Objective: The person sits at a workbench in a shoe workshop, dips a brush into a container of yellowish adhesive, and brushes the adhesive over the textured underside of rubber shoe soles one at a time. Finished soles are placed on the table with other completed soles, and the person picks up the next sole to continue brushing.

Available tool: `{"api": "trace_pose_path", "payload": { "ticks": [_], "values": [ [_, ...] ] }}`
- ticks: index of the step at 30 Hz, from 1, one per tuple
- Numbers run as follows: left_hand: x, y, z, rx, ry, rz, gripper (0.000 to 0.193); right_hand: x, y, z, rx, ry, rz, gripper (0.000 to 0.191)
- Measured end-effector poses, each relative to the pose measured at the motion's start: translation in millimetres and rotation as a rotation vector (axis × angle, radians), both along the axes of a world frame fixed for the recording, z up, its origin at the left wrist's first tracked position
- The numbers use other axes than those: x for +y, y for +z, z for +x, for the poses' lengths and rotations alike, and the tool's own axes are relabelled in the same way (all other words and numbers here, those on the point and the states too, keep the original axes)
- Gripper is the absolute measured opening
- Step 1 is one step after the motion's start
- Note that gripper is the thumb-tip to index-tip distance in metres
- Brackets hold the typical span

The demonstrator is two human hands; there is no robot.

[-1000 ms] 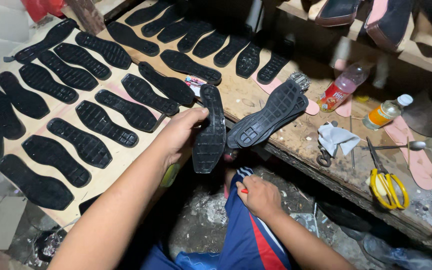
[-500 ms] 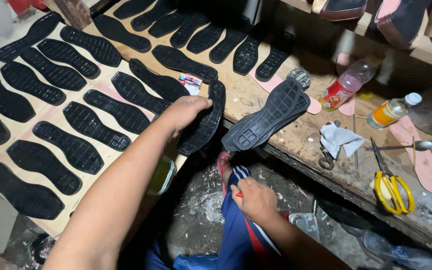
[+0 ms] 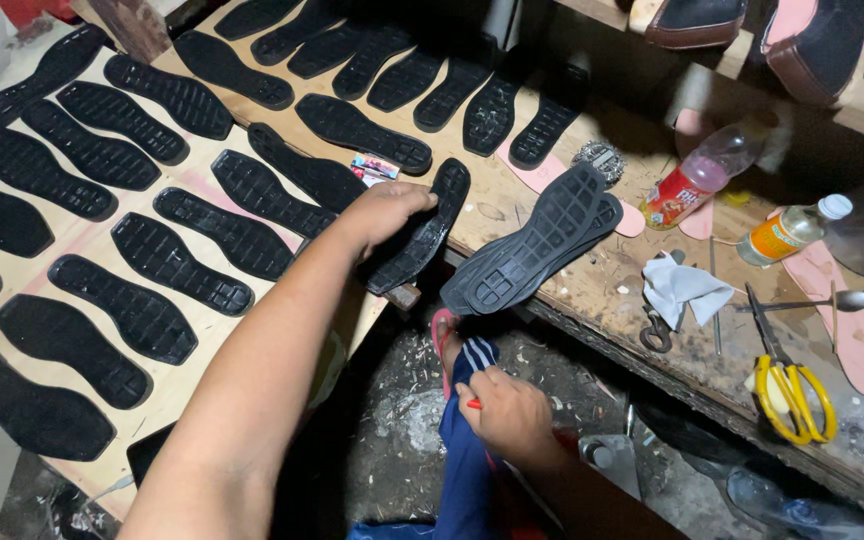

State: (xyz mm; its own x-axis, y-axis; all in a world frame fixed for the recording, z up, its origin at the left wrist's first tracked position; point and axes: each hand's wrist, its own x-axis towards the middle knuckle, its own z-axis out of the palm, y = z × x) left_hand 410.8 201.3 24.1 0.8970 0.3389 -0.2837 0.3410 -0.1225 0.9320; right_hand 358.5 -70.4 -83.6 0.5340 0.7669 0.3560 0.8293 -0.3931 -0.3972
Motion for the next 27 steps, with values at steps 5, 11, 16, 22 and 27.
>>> {"api": "trace_pose_path", "payload": {
  "ticks": [5, 11, 16, 22, 27],
  "values": [
    [-1.0, -5.6, 2.9, -0.022, 0.031, 0.104, 0.063, -1.0, -4.0, -0.5, 0.011, 0.002, 0.027, 0.028],
    [-15.2, -15.6, -5.9, -0.084, 0.133, 0.583, 0.048, -2.6, -7.6, 0.2, 0.021, 0.002, 0.021, 0.029],
    [-50.0, -28.4, -14.9, -0.308, 0.096, 0.689, 0.039, -3.1, -8.5, 0.2, 0.019, 0.008, 0.026, 0.029],
    [-106.9, -47.1, -4.6, -0.039, -0.215, 0.743, 0.087, -0.9, -8.7, -1.8, 0.017, 0.011, -0.008, 0.028],
    [-114.9, -54.7, 9.6, -0.041, -0.12, 0.689, 0.086, -0.7, -7.6, -2.0, 0.017, -0.001, -0.024, 0.028]
  ]
}}
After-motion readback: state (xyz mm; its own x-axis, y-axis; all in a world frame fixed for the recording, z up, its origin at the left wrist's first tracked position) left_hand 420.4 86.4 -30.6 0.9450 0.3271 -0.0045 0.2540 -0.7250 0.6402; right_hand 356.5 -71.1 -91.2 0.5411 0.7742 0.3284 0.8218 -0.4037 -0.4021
